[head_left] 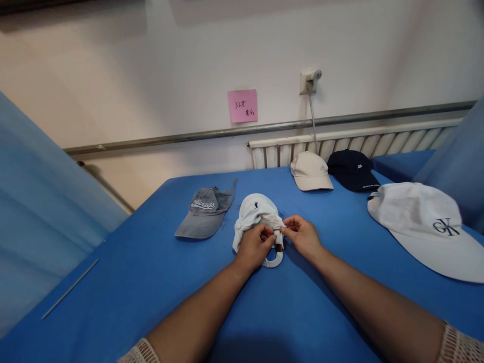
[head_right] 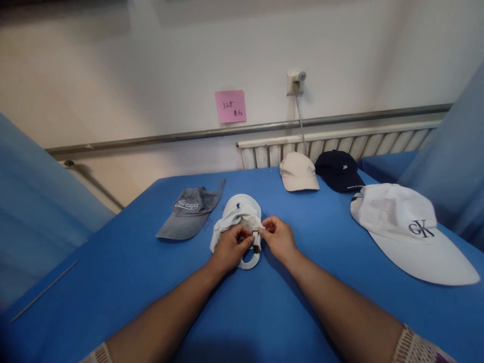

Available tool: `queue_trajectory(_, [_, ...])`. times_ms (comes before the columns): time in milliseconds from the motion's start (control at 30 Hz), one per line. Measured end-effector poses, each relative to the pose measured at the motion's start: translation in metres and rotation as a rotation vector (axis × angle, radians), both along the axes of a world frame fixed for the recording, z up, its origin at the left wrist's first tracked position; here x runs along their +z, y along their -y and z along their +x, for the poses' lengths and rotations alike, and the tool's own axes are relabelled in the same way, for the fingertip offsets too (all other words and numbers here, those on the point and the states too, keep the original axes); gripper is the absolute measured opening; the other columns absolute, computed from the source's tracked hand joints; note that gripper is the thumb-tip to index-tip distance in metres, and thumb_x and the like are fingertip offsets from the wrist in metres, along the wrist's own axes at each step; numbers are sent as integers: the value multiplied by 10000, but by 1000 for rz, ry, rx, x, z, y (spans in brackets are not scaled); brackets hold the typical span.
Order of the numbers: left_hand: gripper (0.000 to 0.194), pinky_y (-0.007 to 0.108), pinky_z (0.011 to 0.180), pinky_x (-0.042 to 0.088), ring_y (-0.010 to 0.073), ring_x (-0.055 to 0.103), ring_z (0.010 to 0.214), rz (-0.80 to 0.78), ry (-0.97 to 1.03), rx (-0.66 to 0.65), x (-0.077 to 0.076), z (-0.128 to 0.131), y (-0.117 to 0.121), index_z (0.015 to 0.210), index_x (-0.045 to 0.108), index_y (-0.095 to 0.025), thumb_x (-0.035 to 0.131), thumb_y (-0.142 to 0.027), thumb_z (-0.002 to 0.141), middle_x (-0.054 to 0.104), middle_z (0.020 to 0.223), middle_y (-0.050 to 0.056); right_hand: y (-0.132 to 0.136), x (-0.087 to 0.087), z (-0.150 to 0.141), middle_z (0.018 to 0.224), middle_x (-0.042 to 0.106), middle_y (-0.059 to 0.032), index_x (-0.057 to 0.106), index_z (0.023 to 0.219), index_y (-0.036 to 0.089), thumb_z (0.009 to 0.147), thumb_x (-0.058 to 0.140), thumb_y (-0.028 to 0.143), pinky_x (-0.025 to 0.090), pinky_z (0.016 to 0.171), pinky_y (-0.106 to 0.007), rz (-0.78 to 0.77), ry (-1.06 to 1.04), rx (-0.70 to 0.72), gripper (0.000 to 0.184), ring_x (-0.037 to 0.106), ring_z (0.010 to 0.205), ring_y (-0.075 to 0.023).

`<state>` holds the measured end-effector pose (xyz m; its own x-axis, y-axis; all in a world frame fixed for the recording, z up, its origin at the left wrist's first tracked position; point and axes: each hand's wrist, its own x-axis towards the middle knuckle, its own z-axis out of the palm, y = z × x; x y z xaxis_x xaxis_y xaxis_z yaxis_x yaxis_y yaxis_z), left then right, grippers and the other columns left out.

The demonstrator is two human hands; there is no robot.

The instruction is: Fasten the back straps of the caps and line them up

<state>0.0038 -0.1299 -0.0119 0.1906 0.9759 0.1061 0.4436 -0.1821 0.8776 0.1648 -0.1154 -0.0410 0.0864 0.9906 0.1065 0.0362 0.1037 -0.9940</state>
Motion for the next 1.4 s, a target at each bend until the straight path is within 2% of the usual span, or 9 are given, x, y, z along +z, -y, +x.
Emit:
queue_trajectory(167, [120,241,600,444,135,586,643,23,-25,21,0,-1,0,864,609,-176,623,-248,769,636,738,-2,-1,-2,1,670,629,-9,615,782,185,675,694,384,446,611,-286,10,23,11,239,566,607,-160])
queue_trajectory(300, [215,249,599,445,139,590,633,37,-62,40,-1,-1,0,965,618,-172,640,-245,764,642,748,4,0,-2,5,755,658,-28,653,806,193,687,678,381,455,643,-296,38,162,-15,224,589,668,-175])
queue_trajectory(400, [227,252,609,449,141,598,641,40,-73,40,-2,-2,-1,971,628,-172,650,-251,759,657,773,12,-1,-3,7,786,662,-26,683,815,208,676,686,373,459,646,-293,55,235,-51,216,584,674,-172])
queue_trajectory(600, [202,251,611,440,143,593,650,56,-94,31,-6,-3,-3,937,642,-170,651,-270,762,654,763,14,-3,-7,6,622,612,19,682,830,203,718,642,386,423,554,-256,18,162,32,218,535,549,-139])
queue_trajectory(833, [192,237,589,420,135,582,633,48,-93,22,-10,-4,-5,938,638,-174,634,-274,774,646,740,7,-2,-7,4,644,639,13,678,868,201,736,631,369,444,581,-268,32,121,65,218,563,574,-146])
queue_trajectory(1033, [183,234,571,417,132,574,612,42,-75,28,-6,-3,-4,918,638,-167,637,-267,765,639,711,3,1,-9,-3,680,662,4,651,912,203,695,674,363,466,568,-276,-16,39,51,271,600,595,-161])
queue_trajectory(1167, [189,247,622,461,150,609,686,47,-6,3,-4,-3,-1,931,640,-162,627,-268,776,668,788,25,2,-10,-8,638,631,26,602,849,206,618,733,365,451,544,-272,-86,34,30,310,581,564,-156])
queue_trajectory(1267, [178,264,682,482,158,623,740,90,26,-11,-2,-4,0,954,646,-166,593,-228,795,682,850,37,3,-5,-8,577,584,47,571,783,202,580,750,355,427,521,-266,-137,-8,52,311,543,523,-144])
queue_trajectory(1400, [219,293,774,493,169,635,832,186,19,2,5,-7,5,1033,629,-175,535,-190,835,682,951,52,8,11,-5,603,620,18,596,807,179,604,759,355,429,523,-263,-214,-259,170,315,557,525,-139])
